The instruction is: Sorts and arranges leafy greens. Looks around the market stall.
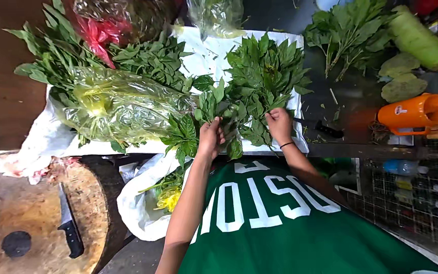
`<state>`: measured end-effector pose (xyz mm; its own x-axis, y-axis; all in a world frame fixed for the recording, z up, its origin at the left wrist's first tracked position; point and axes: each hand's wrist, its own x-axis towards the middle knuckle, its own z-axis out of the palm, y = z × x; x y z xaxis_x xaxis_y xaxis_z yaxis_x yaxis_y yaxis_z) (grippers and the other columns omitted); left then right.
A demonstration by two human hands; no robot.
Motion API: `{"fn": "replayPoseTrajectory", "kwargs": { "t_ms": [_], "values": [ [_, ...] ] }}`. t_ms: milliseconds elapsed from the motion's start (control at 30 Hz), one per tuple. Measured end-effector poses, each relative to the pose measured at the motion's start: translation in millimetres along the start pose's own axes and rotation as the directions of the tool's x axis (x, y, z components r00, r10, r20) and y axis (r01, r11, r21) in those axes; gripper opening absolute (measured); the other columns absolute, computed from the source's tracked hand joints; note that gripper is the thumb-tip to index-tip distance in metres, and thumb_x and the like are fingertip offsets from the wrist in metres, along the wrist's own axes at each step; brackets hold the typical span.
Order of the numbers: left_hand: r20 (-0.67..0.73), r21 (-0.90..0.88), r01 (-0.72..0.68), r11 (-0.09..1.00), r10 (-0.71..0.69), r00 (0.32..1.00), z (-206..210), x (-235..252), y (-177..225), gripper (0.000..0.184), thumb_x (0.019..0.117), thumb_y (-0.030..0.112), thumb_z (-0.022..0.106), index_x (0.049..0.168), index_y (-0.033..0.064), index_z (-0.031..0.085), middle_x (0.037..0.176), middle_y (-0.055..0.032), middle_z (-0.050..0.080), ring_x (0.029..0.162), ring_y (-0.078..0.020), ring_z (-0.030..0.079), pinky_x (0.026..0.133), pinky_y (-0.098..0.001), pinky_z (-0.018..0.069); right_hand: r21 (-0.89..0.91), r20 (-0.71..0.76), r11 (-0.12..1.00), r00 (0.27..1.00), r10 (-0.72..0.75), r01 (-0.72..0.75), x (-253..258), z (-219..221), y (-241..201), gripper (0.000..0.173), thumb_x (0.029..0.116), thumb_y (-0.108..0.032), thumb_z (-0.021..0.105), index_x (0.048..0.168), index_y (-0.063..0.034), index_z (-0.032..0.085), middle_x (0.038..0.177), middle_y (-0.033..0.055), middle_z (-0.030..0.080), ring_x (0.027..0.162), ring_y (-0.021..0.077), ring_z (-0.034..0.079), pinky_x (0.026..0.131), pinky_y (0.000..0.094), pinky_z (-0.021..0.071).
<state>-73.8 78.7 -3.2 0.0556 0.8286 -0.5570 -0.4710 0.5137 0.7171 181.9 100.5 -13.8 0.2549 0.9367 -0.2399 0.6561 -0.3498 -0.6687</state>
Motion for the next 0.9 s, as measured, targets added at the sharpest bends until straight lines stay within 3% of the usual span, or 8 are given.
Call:
{"fn": "replayPoseTrajectory", "kwargs": {
  "t_ms": [100, 167, 267, 500, 567, 667, 767, 900],
  "values": [
    [0.135, -0.16, 0.031, 0.987, -0.009, 0.991, -8, -13, -5, 0.032, 0.1131, 0.035, 0.032, 0.1, 0.0151, 0.054, 0.056, 0.0076, 0.037, 0.043, -0.0046, 0.038, 0.042, -0.0194, 0.0382, -0.01, 0.16, 0.951, 0.938, 0.307, -0.309, 30, 0, 0, 0.061, 0.0929, -0.055, 0.07, 0.105, 0.0044, 0.069, 0.089, 0.0163, 0.072, 0.077, 0.0277, 0.071, 0.076, 0.0513, 0.0594],
    [0.205, -0.204, 0.041, 0.978, 0.001, 0.979, -8, -19, -11, 0.027, 0.1126, 0.032, 0.037, 0.101, 0.0149, 0.054, 0.06, 0.0066, 0.042, 0.046, -0.0049, 0.044, 0.046, -0.0192, 0.0434, -0.059, 0.202, 0.941, 0.919, 0.338, -0.333, 44, 9, 6, 0.057, 0.0944, -0.052, 0.069, 0.104, 0.0048, 0.069, 0.09, 0.0178, 0.072, 0.078, 0.0299, 0.071, 0.078, 0.0538, 0.0586],
    [0.243, -0.083, 0.009, 0.997, 0.011, 0.97, -3, -32, -11, 0.015, 0.1089, 0.023, 0.049, 0.108, 0.0127, 0.06, 0.072, 0.003, 0.052, 0.051, -0.0035, 0.046, 0.046, -0.0168, 0.043, -0.005, 0.113, 0.982, 0.975, 0.19, -0.19, 48, 10, 9, 0.032, 0.094, -0.029, 0.068, 0.089, 0.0028, 0.07, 0.091, 0.0206, 0.07, 0.087, 0.0357, 0.068, 0.083, 0.0615, 0.0531],
    [0.175, 0.075, -0.138, 0.988, 0.124, 0.977, 15, -30, 7, 0.005, 0.1016, 0.015, 0.062, 0.102, 0.0098, 0.063, 0.073, -0.0009, 0.059, 0.048, -0.0051, 0.042, 0.044, -0.0198, 0.0396, 0.468, -0.003, 0.873, 0.988, -0.156, 0.139, 3, -52, -19, 0.018, 0.0982, -0.021, 0.067, 0.112, -0.0095, 0.07, 0.09, 0.0022, 0.07, 0.07, 0.0106, 0.061, 0.063, 0.0296, 0.054],
    [0.19, 0.065, -0.174, 0.983, 0.159, 0.969, 26, -27, 13, 0.006, 0.0991, 0.011, 0.064, 0.095, 0.0099, 0.059, 0.071, -0.0015, 0.058, 0.047, -0.0059, 0.043, 0.044, -0.0206, 0.0396, 0.519, -0.024, 0.839, 0.984, -0.177, 0.164, -2, -60, -24, 0.025, 0.0949, -0.012, 0.068, 0.12, -0.0098, 0.07, 0.1, 0.0024, 0.071, 0.079, 0.0107, 0.064, 0.069, 0.0297, 0.0561],
    [0.215, 0.163, -0.246, 0.955, 0.209, 0.954, 42, -24, 19, 0.008, 0.0966, 0.013, 0.068, 0.098, 0.0114, 0.06, 0.07, 0.0002, 0.057, 0.047, -0.0058, 0.042, 0.044, -0.0213, 0.038, 0.476, -0.026, 0.852, 0.972, -0.232, 0.216, -17, -71, -35, 0.036, 0.0987, -0.01, 0.062, 0.135, -0.0066, 0.059, 0.129, 0.0057, 0.064, 0.115, 0.0117, 0.062, 0.1, 0.0356, 0.0538],
    [0.267, 0.247, -0.281, 0.927, 0.213, 0.94, 55, -17, 21, 0.017, 0.094, 0.015, 0.074, 0.109, 0.0081, 0.069, 0.07, -0.0003, 0.06, 0.047, -0.0054, 0.041, 0.042, -0.0217, 0.0358, 0.369, 0.019, 0.858, 0.92, -0.392, 0.358, -16, -72, -56, 0.02, 0.0921, -0.004, 0.068, 0.112, -0.0042, 0.071, 0.102, 0.0065, 0.072, 0.09, 0.0113, 0.068, 0.082, 0.035, 0.0587],
    [0.339, 0.32, -0.297, 0.9, 0.184, 0.922, 64, -25, 19, 0.013, 0.0906, 0.017, 0.078, 0.089, 0.0131, 0.065, 0.062, 0.0003, 0.052, 0.044, -0.0065, 0.038, 0.041, -0.0219, 0.033, 0.355, 0.168, 0.856, 0.875, -0.455, 0.377, -4, -53, -87, 0.009, 0.0915, -0.012, 0.07, 0.091, -0.0031, 0.072, 0.081, 0.0056, 0.07, 0.074, 0.0124, 0.066, 0.072, 0.0361, 0.0574]
  ]
}}
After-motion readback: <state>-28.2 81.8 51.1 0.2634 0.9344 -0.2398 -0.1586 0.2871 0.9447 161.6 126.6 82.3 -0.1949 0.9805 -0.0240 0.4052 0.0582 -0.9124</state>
